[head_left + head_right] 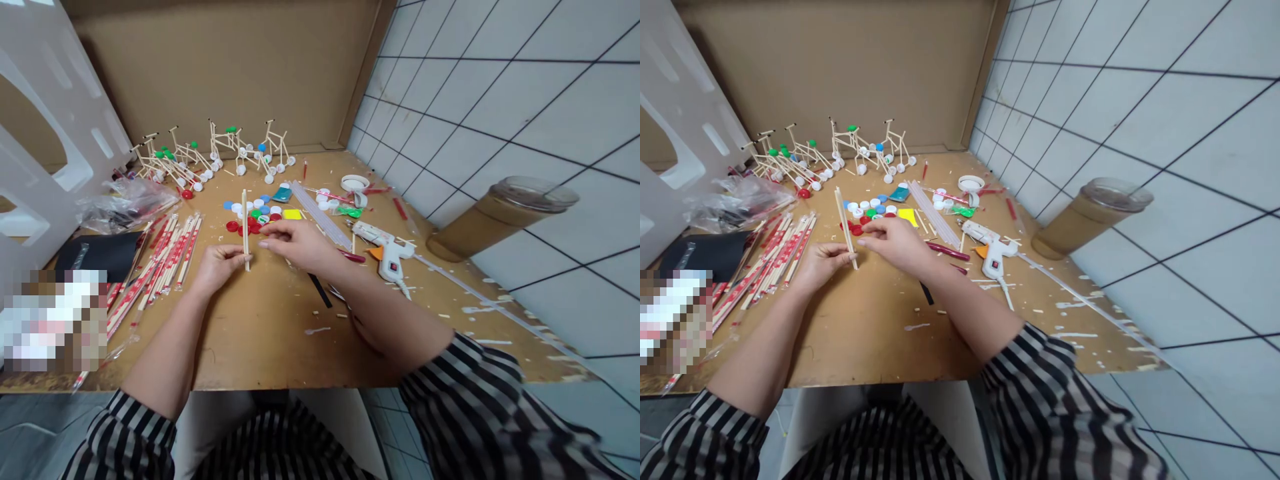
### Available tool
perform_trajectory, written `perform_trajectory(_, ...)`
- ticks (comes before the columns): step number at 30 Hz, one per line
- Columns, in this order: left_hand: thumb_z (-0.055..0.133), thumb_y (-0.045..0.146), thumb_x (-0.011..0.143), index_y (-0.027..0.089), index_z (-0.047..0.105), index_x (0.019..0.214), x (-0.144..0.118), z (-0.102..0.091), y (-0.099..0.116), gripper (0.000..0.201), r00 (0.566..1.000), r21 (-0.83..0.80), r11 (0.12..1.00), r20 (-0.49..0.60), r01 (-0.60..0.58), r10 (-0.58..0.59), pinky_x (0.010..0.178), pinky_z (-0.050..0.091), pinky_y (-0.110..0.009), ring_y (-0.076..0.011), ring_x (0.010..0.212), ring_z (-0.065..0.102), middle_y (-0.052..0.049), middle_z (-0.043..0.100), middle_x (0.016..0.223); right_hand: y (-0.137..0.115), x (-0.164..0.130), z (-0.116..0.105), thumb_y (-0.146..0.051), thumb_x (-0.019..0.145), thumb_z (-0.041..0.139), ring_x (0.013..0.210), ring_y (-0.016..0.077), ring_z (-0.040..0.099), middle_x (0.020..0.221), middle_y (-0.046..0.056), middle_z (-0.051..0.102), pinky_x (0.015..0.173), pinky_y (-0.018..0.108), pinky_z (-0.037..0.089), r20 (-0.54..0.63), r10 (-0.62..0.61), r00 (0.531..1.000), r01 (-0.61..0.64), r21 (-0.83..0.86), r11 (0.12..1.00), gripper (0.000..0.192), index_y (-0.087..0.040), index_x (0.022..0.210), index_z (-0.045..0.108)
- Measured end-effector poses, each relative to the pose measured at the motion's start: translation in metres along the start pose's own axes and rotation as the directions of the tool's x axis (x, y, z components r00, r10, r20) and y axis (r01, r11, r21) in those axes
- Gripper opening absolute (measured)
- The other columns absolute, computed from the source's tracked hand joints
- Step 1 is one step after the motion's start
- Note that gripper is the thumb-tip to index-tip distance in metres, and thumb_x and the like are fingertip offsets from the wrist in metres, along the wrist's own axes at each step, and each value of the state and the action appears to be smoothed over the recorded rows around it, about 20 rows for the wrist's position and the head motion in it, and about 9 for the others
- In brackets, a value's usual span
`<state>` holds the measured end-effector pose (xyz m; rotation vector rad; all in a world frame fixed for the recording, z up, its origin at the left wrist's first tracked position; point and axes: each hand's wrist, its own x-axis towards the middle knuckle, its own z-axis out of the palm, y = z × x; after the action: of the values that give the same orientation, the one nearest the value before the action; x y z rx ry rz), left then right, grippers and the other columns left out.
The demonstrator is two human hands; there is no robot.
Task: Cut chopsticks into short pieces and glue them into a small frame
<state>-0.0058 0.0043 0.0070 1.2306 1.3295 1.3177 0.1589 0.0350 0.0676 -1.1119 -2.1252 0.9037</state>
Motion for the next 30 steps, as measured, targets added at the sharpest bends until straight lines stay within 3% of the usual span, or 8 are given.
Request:
perform_trajectory(4, 0.078, 0.034, 0.044, 0.017, 0.07, 0.053, 0.0, -0.001, 0.005, 0.021, 0.999, 0.034, 0.999, 0.028, -0.024, 0.023, 0.048, 0.038, -0.023, -0.0082, 0.044, 0.044, 0.002, 0.059, 0.046, -0.004, 0.019, 0.024, -0.02, 0.07, 0.059, 0.055, 0.0084, 0.043, 0.055, -0.005, 0.048, 0.053, 0.021, 0.033, 0.061, -0.07, 0.996, 0.068, 0.04, 0.997, 0.009, -0.014, 0.064, 0.06)
perform_trajectory(7, 0.078, 0.034, 0.044, 0.016, 0.071, 0.054, 0.001, -0.002, 0.006, 0.022, 0.999, 0.038, 0.999, 0.043, -0.002, 0.0, 0.046, 0.036, -0.021, -0.007, 0.043, 0.042, 0.002, 0.057, 0.044, -0.002, 0.024, 0.031, -0.013, 0.07, 0.057, 0.054, 0.0075, 0.04, 0.052, -0.006, 0.045, 0.052, 0.021, 0.029, 0.018, -0.087, 0.996, 0.087, 0.002, 0.996, 0.013, -0.014, 0.057, 0.054)
perform_trajectory(12, 0.078, 0.035, 0.045, 0.016, 0.072, 0.059, 0.001, -0.003, 0.003, 0.024, 0.999, 0.051, 0.998, 0.035, 0.029, -0.031, 0.044, 0.037, -0.022, -0.0071, 0.041, 0.041, 0.001, 0.058, 0.045, -0.001, 0.02, 0.031, -0.011, 0.071, 0.055, 0.056, 0.0079, 0.041, 0.055, -0.005, 0.048, 0.054, 0.021, 0.029, -0.01, -0.121, 0.993, 0.12, -0.039, 0.992, 0.013, -0.014, 0.058, 0.055)
perform_trajectory(23, 0.076, 0.034, 0.05, 0.017, 0.074, 0.062, -0.004, -0.003, 0.006, 0.021, 0.999, 0.127, 0.992, 0.044, -0.025, 0.02, 0.046, 0.037, -0.022, -0.0081, 0.043, 0.043, 0.001, 0.06, 0.047, 0.002, 0.016, 0.031, -0.012, 0.074, 0.055, 0.056, 0.0081, 0.044, 0.054, -0.004, 0.05, 0.055, 0.02, 0.03, -0.012, -0.197, 0.98, 0.194, -0.113, 0.974, 0.017, -0.014, 0.058, 0.058)
perform_trajectory(27, 0.076, 0.034, 0.049, 0.017, 0.073, 0.062, -0.003, -0.006, 0.005, 0.022, 0.999, 0.113, 0.993, 0.033, -0.031, 0.027, 0.047, 0.037, -0.023, -0.0092, 0.044, 0.045, 0.0, 0.062, 0.049, 0.008, 0.016, 0.031, -0.014, 0.075, 0.056, 0.062, 0.0093, 0.052, 0.064, -0.002, 0.059, 0.059, 0.02, 0.036, 0.003, -0.16, 0.987, 0.159, -0.077, 0.984, 0.009, -0.014, 0.068, 0.061)
perform_trajectory(30, 0.077, 0.035, 0.049, 0.017, 0.073, 0.06, 0.001, -0.012, 0.003, 0.021, 0.999, 0.125, 0.991, 0.004, -0.05, 0.05, 0.048, 0.037, -0.023, -0.0104, 0.046, 0.048, -0.001, 0.063, 0.051, 0.015, 0.016, 0.031, -0.018, 0.072, 0.062, 0.068, 0.0121, 0.056, 0.075, 0.002, 0.064, 0.062, 0.022, 0.04, 0.042, -0.071, 0.997, 0.078, -0.189, 0.979, 0.008, -0.015, 0.079, 0.064)
